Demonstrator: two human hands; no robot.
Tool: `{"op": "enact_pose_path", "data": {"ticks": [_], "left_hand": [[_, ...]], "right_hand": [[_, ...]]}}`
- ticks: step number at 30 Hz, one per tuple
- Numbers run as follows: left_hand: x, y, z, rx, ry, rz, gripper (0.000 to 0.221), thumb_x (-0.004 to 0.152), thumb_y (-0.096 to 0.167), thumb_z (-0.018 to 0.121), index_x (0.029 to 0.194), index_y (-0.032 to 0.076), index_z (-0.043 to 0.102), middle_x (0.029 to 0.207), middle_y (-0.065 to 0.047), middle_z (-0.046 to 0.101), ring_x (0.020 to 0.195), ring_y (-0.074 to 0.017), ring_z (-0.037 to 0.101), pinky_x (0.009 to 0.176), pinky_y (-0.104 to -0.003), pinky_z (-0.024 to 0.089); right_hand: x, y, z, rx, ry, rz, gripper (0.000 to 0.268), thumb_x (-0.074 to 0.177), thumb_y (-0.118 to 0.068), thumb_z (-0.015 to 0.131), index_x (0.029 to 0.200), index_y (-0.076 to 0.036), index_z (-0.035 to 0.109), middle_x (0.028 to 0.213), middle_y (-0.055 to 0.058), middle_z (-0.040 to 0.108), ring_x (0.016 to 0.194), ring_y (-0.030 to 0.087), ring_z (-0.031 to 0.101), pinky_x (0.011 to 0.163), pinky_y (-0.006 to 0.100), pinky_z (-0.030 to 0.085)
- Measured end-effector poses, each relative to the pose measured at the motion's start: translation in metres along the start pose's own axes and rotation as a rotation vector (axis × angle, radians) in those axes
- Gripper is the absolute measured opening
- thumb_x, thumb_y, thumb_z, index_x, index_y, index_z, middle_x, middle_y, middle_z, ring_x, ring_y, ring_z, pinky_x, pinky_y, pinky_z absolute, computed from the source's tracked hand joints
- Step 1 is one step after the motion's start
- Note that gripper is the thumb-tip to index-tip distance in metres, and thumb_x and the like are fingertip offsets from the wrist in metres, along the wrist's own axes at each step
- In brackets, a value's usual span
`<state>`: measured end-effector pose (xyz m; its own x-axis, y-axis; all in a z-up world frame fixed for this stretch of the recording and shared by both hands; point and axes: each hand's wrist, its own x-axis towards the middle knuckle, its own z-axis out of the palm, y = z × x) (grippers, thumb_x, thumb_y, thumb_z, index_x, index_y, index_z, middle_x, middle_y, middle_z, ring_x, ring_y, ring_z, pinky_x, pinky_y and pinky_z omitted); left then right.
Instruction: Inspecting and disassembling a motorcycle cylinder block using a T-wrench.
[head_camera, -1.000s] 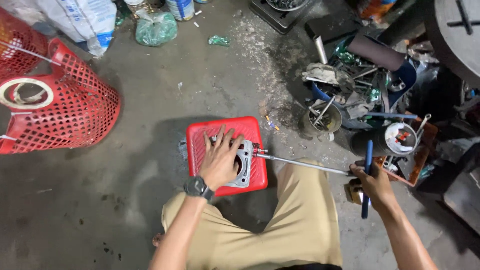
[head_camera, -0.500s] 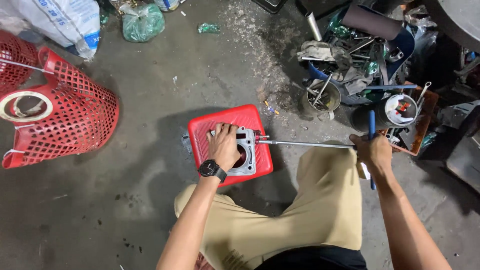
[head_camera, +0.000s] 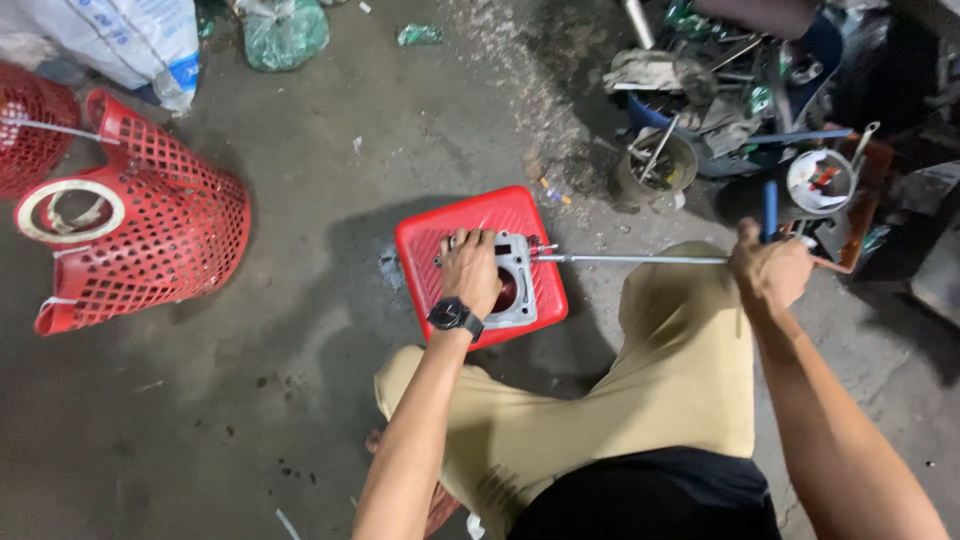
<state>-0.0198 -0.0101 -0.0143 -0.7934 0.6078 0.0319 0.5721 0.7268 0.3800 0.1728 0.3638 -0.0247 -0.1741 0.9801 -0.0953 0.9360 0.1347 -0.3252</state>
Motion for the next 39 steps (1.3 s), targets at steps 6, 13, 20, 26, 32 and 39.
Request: {"op": "enact_pose_path", "data": {"ticks": [6,13,20,26,32,39], "left_hand": [[0.002,-0.004,0.005,0.012,-0.036,-0.012,0.039,0.069,0.000,0.072,0.107,0.005,0.067,0.114,-0.014,0.070,0.116,-0.0349,0.058,0.101,-0.054,0.041],[0.003,-0.003,0.004,-0.027,0.022,0.000,0.043,0.067,-0.001,0.071,0.109,0.004,0.066,0.115,-0.014,0.070,0.116,-0.0360,0.057,0.101,-0.058,0.040],[0.006,-0.003,0.001,0.019,-0.081,-0.047,0.032,0.081,0.003,0.071,0.112,0.007,0.066,0.115,-0.012,0.070,0.119,-0.0335,0.057,0.104,-0.055,0.042],[0.010,-0.003,0.001,0.031,-0.011,-0.037,0.033,0.081,0.006,0.065,0.114,0.004,0.064,0.118,-0.014,0.070,0.118,-0.0355,0.056,0.094,-0.056,0.043],[0.012,-0.005,0.001,0.047,0.013,-0.031,0.028,0.087,0.009,0.061,0.114,0.004,0.064,0.119,-0.013,0.069,0.121,-0.0341,0.056,0.096,-0.055,0.044],[0.008,-0.006,0.001,0.011,-0.021,-0.023,0.026,0.088,0.010,0.060,0.112,0.003,0.066,0.116,-0.013,0.070,0.116,-0.0326,0.057,0.094,-0.056,0.045]], "right_hand": [[0.022,-0.005,-0.005,-0.124,-0.073,-0.052,0.055,0.088,-0.046,0.079,0.102,0.007,0.072,0.104,0.032,0.071,0.096,0.046,0.070,0.084,0.052,0.055],[0.025,0.026,0.027,-0.092,0.235,-0.098,0.056,0.094,-0.049,0.082,0.096,0.006,0.073,0.090,0.029,0.073,0.083,0.046,0.071,0.075,0.051,0.056],[0.027,0.030,0.021,0.025,0.209,-0.109,0.050,0.093,-0.044,0.084,0.096,0.005,0.073,0.087,0.023,0.072,0.078,0.040,0.072,0.071,0.049,0.056],[0.036,0.040,0.032,0.052,0.365,-0.212,0.035,0.076,-0.023,0.084,0.085,0.008,0.070,0.077,0.022,0.073,0.070,0.038,0.072,0.063,0.050,0.056],[0.032,0.035,0.028,0.430,0.159,-0.385,0.015,0.096,-0.006,0.070,0.101,0.008,0.074,0.100,0.010,0.079,0.082,0.021,0.074,0.076,0.038,0.057],[0.017,0.053,0.029,0.853,0.002,-0.439,0.013,0.100,0.004,0.056,0.087,0.005,0.054,0.082,0.003,0.054,0.069,0.011,0.043,0.062,0.030,0.033]]}}
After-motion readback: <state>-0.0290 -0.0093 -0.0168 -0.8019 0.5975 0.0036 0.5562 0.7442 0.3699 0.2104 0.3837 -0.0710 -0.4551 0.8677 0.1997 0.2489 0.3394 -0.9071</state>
